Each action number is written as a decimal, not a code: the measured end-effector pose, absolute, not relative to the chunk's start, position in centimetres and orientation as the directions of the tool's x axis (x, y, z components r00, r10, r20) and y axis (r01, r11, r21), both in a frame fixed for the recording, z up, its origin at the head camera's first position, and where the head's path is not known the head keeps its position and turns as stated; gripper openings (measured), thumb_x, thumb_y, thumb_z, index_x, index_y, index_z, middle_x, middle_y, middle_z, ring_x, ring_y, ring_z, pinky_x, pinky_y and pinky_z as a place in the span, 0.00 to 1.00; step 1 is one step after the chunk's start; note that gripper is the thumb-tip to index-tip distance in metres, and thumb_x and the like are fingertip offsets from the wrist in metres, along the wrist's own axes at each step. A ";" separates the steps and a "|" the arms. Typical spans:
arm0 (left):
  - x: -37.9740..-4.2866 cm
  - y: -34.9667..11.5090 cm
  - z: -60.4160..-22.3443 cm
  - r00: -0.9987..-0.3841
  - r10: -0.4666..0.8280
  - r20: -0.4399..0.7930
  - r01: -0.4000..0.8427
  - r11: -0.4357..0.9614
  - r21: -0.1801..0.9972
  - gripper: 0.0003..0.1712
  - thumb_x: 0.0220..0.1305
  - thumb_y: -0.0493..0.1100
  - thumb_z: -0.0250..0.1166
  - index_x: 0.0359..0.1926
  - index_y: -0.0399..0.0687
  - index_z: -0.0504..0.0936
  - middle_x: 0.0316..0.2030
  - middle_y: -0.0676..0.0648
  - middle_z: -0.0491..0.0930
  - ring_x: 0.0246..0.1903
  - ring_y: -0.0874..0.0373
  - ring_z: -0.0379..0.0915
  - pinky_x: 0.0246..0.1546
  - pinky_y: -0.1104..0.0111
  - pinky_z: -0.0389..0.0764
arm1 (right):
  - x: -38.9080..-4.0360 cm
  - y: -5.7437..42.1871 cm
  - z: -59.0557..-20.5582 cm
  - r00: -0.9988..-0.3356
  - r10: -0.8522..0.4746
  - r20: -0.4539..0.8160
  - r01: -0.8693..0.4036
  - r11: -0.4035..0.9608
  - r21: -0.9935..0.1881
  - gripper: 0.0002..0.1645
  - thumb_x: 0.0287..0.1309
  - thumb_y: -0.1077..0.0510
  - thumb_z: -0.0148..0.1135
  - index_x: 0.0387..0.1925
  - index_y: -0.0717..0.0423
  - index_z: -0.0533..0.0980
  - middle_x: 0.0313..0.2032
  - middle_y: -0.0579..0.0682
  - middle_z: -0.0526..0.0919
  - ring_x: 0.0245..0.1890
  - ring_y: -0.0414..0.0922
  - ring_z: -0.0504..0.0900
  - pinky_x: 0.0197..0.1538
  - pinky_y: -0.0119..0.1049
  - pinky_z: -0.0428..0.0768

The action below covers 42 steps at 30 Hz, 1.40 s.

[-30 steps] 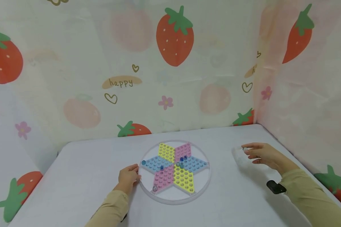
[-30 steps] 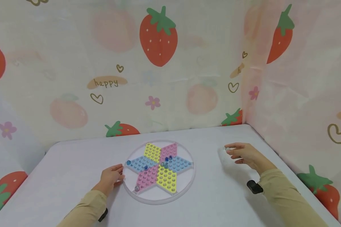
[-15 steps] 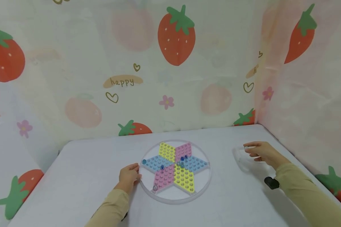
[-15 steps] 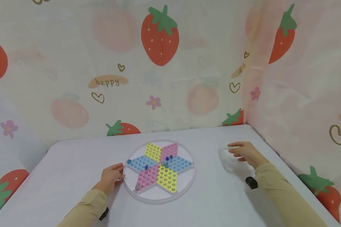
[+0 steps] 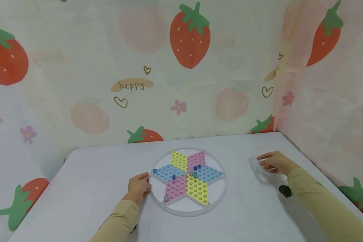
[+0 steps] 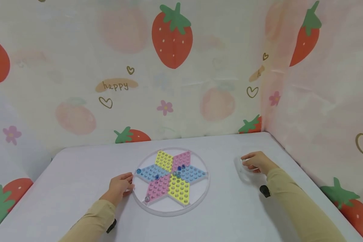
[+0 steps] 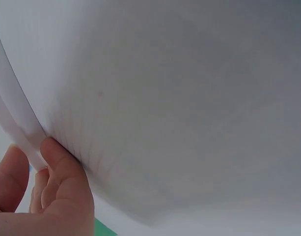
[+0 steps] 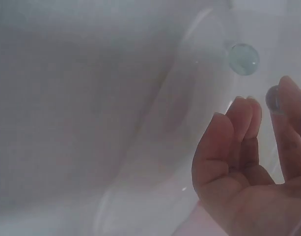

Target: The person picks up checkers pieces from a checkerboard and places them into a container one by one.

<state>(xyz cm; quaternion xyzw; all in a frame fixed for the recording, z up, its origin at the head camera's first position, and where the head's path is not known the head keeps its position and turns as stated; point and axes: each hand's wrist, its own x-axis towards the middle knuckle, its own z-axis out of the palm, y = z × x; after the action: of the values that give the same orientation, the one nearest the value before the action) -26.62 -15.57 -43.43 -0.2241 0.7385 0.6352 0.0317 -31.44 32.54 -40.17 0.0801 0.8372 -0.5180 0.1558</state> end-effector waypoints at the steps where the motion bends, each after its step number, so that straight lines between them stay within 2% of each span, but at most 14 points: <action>1: -26.6 -15.5 -43.4 -0.900 -0.288 -0.328 -0.368 0.096 0.925 0.30 0.62 0.22 0.54 0.66 0.31 0.66 0.65 0.34 0.66 0.62 0.43 0.65 0.45 0.61 0.75 | -31.5 32.5 -40.2 -0.937 -0.018 -0.350 0.305 0.452 -0.839 0.25 0.61 0.66 0.61 0.59 0.70 0.71 0.27 0.45 0.77 0.27 0.41 0.76 0.35 0.35 0.76; 10: -27.2 -15.3 -43.5 -0.895 -0.286 -0.341 -0.374 0.069 0.925 0.29 0.64 0.23 0.53 0.66 0.33 0.67 0.65 0.35 0.66 0.62 0.45 0.65 0.42 0.65 0.75 | -32.0 32.6 -40.5 -0.923 0.000 -0.386 0.347 0.436 -0.830 0.16 0.62 0.69 0.56 0.51 0.73 0.74 0.22 0.43 0.76 0.24 0.38 0.74 0.34 0.32 0.75; 15: -27.0 -15.3 -43.5 -0.892 -0.293 -0.344 -0.378 0.068 0.923 0.31 0.62 0.21 0.54 0.67 0.33 0.67 0.66 0.35 0.66 0.63 0.45 0.65 0.42 0.66 0.75 | -31.9 33.0 -40.0 -0.936 0.000 -0.353 0.318 0.431 -0.844 0.21 0.62 0.65 0.61 0.56 0.71 0.74 0.27 0.43 0.78 0.27 0.40 0.76 0.35 0.33 0.76; 21: -26.7 -15.2 -43.3 -0.895 -0.291 -0.339 -0.377 0.086 0.922 0.31 0.62 0.22 0.55 0.67 0.33 0.66 0.66 0.36 0.66 0.63 0.45 0.65 0.43 0.64 0.75 | -30.9 33.2 -38.4 -0.951 -0.027 -0.308 0.258 0.477 -0.840 0.30 0.65 0.58 0.61 0.63 0.70 0.67 0.35 0.41 0.80 0.37 0.43 0.74 0.40 0.36 0.76; 28: -26.4 -15.1 -43.1 -0.893 -0.291 -0.344 -0.382 0.083 0.920 0.31 0.62 0.22 0.55 0.67 0.32 0.66 0.66 0.36 0.66 0.63 0.44 0.64 0.45 0.62 0.74 | -29.3 32.8 -36.8 -0.962 -0.058 -0.266 0.207 0.481 -0.852 0.33 0.65 0.55 0.61 0.65 0.69 0.66 0.41 0.43 0.79 0.41 0.46 0.74 0.43 0.38 0.76; 33: -26.4 -15.0 -43.1 -0.889 -0.295 -0.351 -0.388 0.076 0.918 0.31 0.62 0.22 0.55 0.67 0.32 0.66 0.66 0.36 0.66 0.63 0.44 0.64 0.48 0.60 0.74 | -28.1 32.5 -36.5 -0.971 -0.092 -0.219 0.159 0.438 -0.885 0.28 0.65 0.56 0.61 0.62 0.66 0.70 0.39 0.44 0.78 0.37 0.43 0.74 0.40 0.35 0.76; 36: -26.4 -15.0 -43.2 -0.886 -0.295 -0.358 -0.395 0.076 0.915 0.30 0.63 0.22 0.54 0.67 0.33 0.66 0.66 0.36 0.66 0.63 0.44 0.64 0.48 0.60 0.74 | -27.4 32.2 -36.7 -0.973 -0.115 -0.200 0.140 0.396 -0.908 0.21 0.65 0.57 0.61 0.57 0.60 0.75 0.38 0.44 0.77 0.36 0.42 0.74 0.38 0.33 0.76; 39: -26.4 -15.2 -43.3 -0.888 -0.295 -0.352 -0.394 0.092 0.915 0.30 0.63 0.23 0.54 0.67 0.33 0.66 0.66 0.36 0.66 0.61 0.45 0.66 0.43 0.63 0.75 | -26.8 31.8 -36.8 -0.975 -0.126 -0.181 0.124 0.366 -0.922 0.16 0.65 0.58 0.61 0.53 0.55 0.78 0.37 0.44 0.76 0.35 0.42 0.74 0.37 0.32 0.76; 42: -26.4 -15.5 -43.3 -0.893 -0.292 -0.341 -0.385 0.104 0.917 0.30 0.63 0.23 0.54 0.67 0.33 0.67 0.66 0.35 0.66 0.60 0.46 0.66 0.39 0.66 0.74 | -26.4 31.3 -37.2 -0.977 -0.133 -0.170 0.114 0.350 -0.930 0.16 0.65 0.57 0.61 0.52 0.55 0.78 0.37 0.44 0.76 0.36 0.42 0.74 0.37 0.32 0.76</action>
<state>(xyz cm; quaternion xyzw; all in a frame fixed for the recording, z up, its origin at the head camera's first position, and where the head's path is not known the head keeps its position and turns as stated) -26.40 -15.53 -43.34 -0.2279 0.7421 0.6293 0.0368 -26.37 31.30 -37.18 -0.0057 0.8145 -0.5699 0.1082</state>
